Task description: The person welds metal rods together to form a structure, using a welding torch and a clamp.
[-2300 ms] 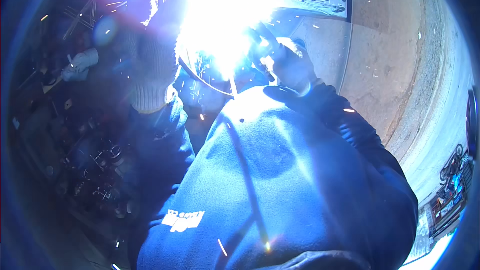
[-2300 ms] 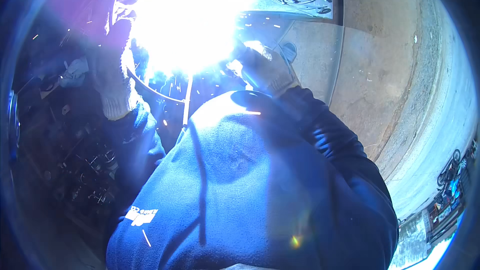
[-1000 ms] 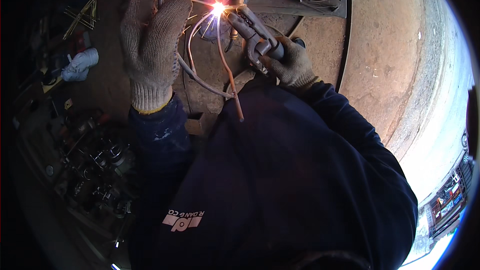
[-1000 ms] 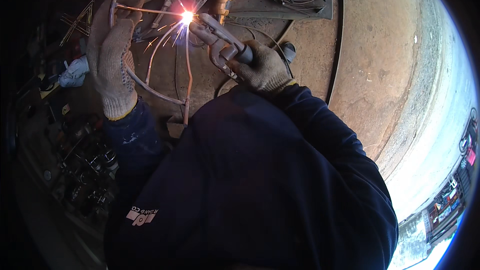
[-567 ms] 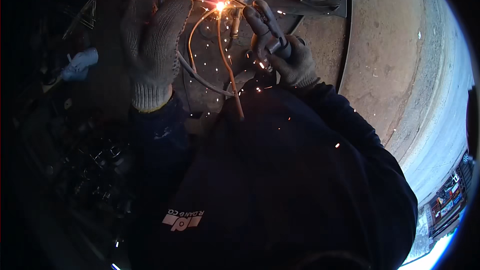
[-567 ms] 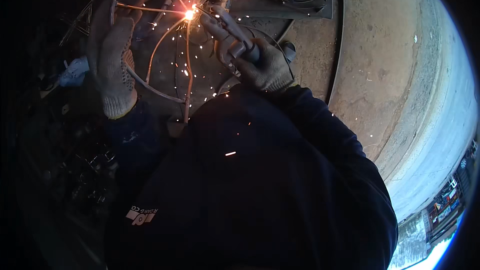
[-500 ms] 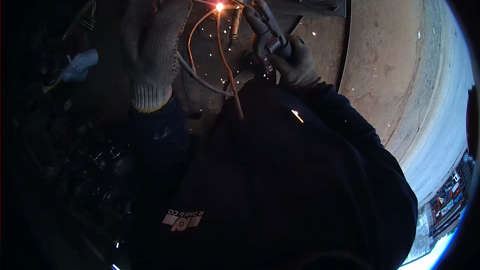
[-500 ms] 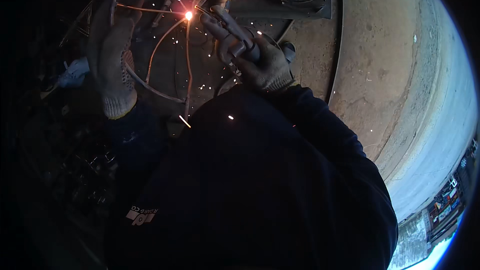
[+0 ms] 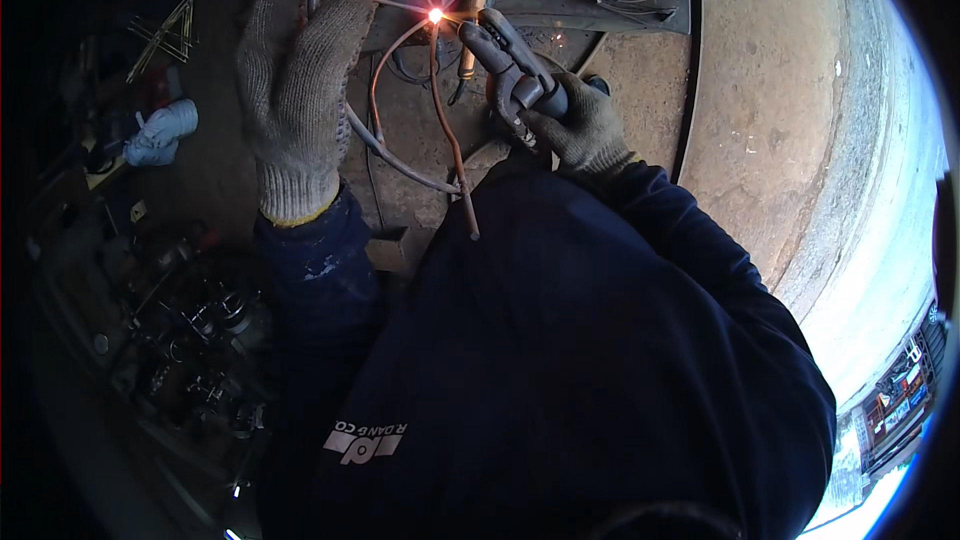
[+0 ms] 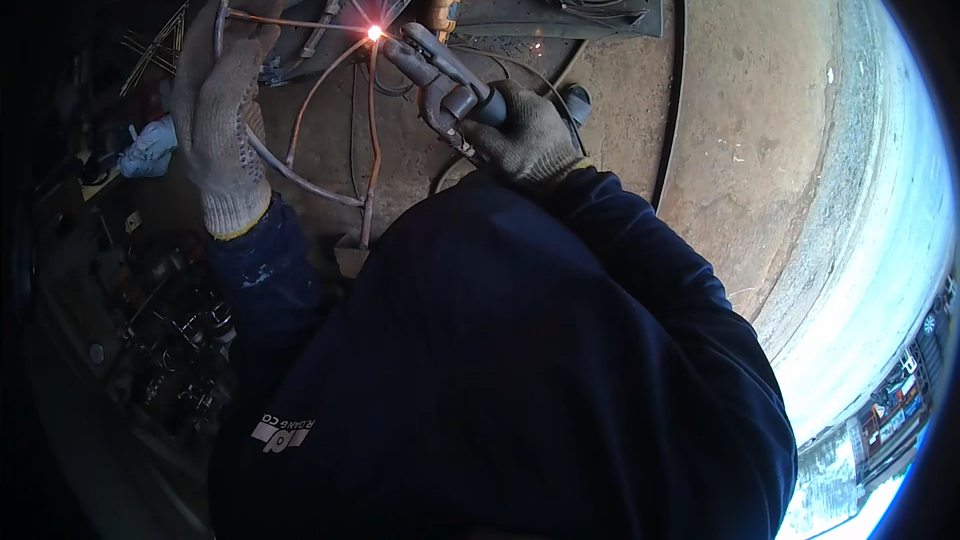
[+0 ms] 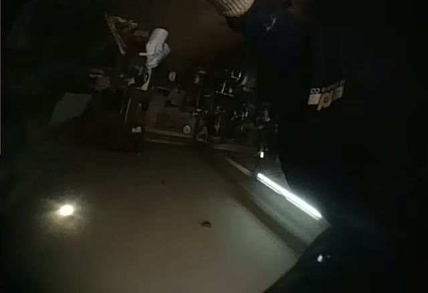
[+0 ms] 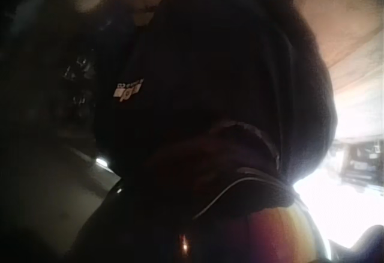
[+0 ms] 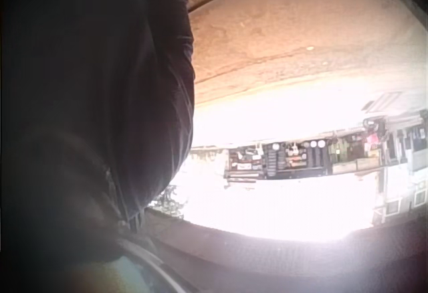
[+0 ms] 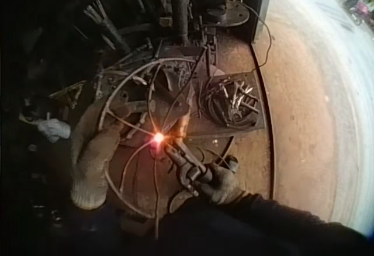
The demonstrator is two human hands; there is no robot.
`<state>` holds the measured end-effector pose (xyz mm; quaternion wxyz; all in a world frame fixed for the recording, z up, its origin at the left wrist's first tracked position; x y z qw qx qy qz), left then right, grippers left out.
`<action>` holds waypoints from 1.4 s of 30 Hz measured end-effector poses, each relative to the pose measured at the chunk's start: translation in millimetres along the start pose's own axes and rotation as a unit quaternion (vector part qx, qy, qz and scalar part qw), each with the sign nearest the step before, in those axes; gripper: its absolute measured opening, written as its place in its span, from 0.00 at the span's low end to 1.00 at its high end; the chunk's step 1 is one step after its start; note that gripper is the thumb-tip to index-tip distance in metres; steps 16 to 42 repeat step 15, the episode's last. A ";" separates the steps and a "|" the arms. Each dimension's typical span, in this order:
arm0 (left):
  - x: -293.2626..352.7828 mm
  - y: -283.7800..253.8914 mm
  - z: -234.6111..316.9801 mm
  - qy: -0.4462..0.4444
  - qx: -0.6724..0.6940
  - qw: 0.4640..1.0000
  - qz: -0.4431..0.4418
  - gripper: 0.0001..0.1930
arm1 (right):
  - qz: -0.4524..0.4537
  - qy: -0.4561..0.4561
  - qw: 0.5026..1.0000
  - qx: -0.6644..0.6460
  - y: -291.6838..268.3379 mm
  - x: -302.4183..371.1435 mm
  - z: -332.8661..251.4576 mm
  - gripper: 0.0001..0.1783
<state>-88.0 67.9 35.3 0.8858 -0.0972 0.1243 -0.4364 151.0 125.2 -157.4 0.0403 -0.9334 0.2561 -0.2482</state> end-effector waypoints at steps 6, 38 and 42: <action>3.2 6.7 9.1 0.005 0.023 1.000 -0.003 0.24 | -0.013 0.010 1.000 0.006 0.7 -0.1 -0.9 0.31; 3.2 3.1 7.5 0.005 -0.051 0.999 0.000 0.24 | -0.022 -0.039 0.998 0.036 6.2 -4.1 -6.0 0.30; 3.2 3.1 7.5 0.005 -0.051 0.999 0.000 0.24 | -0.022 -0.039 0.998 0.036 6.2 -4.1 -6.0 0.30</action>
Point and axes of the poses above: each hand's wrist, its own x-axis away from the middle knuckle, its own y-axis out of the palm, z = x × y, the point moved 10 cm from there along -x, towards the middle knuckle
